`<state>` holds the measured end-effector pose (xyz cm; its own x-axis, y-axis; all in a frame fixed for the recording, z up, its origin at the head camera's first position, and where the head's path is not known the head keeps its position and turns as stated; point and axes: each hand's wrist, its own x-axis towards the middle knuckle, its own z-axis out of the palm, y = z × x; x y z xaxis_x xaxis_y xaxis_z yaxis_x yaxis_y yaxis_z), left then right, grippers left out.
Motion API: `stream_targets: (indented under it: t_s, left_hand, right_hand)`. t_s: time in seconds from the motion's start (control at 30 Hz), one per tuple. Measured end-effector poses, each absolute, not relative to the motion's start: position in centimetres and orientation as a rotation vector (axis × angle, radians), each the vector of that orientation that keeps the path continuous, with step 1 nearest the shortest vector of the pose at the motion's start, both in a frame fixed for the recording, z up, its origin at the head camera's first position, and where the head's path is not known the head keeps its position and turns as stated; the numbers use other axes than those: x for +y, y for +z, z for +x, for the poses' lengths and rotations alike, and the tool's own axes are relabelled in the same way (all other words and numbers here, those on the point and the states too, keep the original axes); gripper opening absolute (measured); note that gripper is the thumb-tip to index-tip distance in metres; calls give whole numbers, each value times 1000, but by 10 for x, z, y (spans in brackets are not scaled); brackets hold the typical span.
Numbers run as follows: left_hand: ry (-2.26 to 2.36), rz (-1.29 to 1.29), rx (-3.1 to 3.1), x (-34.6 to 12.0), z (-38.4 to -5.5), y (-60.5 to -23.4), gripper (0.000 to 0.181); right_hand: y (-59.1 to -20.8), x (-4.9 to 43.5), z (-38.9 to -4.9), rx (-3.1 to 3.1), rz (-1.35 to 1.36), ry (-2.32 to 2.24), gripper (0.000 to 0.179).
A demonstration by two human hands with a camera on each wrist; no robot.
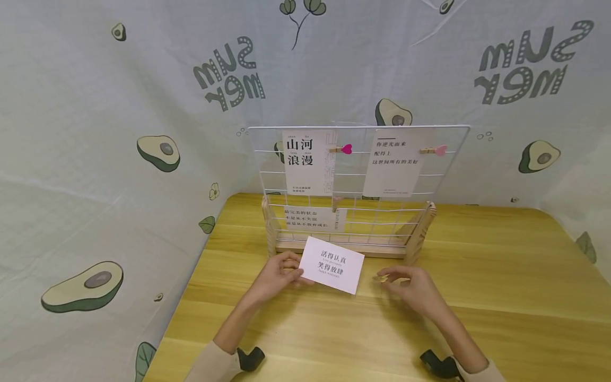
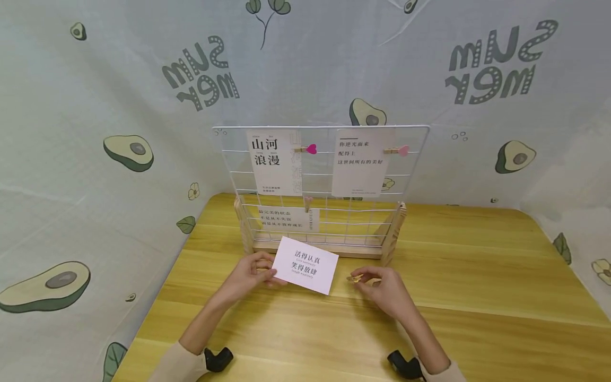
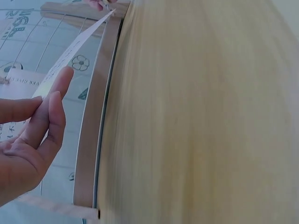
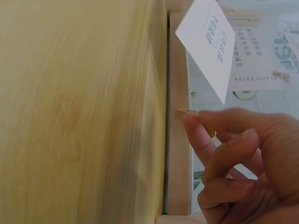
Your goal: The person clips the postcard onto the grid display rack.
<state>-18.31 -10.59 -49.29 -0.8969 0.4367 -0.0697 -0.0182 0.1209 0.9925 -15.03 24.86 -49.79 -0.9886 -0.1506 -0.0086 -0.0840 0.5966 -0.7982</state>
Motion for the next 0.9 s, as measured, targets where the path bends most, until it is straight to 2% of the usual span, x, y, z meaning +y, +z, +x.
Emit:
stream_targets:
  t_s: [0.4,0.9]
  left_hand:
    - [1880,426,2059,-72,-196,-494,18]
    - [1952,489,2012,-41,-210,-479,18]
  right_hand:
    - [-494,249,-146,2655,-190,-1437,13]
    - [-492,258,-141,2726,-154,-1432,24]
